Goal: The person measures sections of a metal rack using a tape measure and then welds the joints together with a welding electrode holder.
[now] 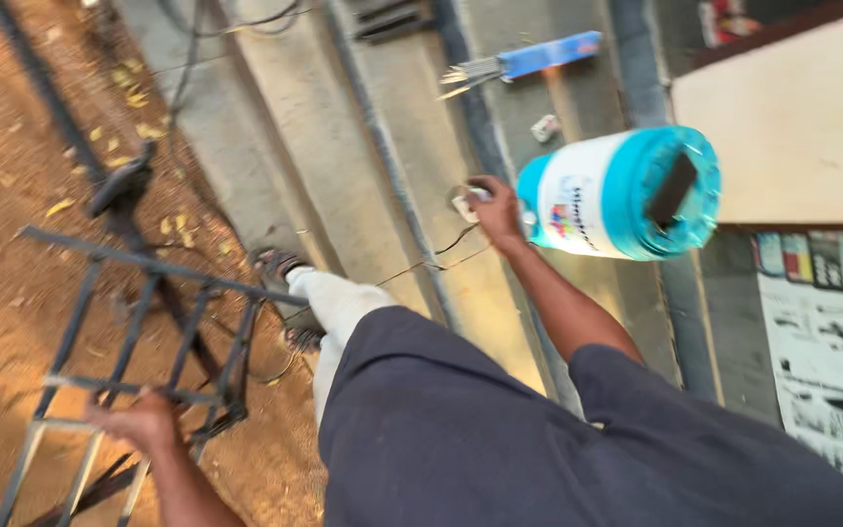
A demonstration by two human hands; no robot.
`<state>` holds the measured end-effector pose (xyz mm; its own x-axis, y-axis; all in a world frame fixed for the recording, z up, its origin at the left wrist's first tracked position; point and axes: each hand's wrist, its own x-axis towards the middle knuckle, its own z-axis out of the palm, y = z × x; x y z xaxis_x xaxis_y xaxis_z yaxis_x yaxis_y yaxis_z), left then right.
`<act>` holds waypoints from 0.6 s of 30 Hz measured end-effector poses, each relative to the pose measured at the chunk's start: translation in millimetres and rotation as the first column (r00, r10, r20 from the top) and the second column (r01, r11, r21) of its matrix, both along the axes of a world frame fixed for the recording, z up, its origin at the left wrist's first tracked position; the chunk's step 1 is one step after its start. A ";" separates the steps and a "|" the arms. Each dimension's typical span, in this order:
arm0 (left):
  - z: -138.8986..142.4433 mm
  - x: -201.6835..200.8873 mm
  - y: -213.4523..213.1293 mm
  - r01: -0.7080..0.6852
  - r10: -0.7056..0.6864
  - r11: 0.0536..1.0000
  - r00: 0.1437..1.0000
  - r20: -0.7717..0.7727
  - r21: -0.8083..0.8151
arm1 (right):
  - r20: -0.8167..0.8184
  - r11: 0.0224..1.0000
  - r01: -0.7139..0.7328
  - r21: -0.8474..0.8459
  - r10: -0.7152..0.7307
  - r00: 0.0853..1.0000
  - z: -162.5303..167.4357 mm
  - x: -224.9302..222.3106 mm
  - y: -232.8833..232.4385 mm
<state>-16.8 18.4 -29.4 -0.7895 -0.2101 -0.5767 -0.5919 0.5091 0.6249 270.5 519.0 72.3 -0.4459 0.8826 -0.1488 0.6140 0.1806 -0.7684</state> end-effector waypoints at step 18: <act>3.4 -11.2 -0.4 -0.350 0.328 0.912 0.936 0.131 0.216 | -0.369 0.182 0.901 -0.394 -0.929 0.026 107.5 257.6 91.9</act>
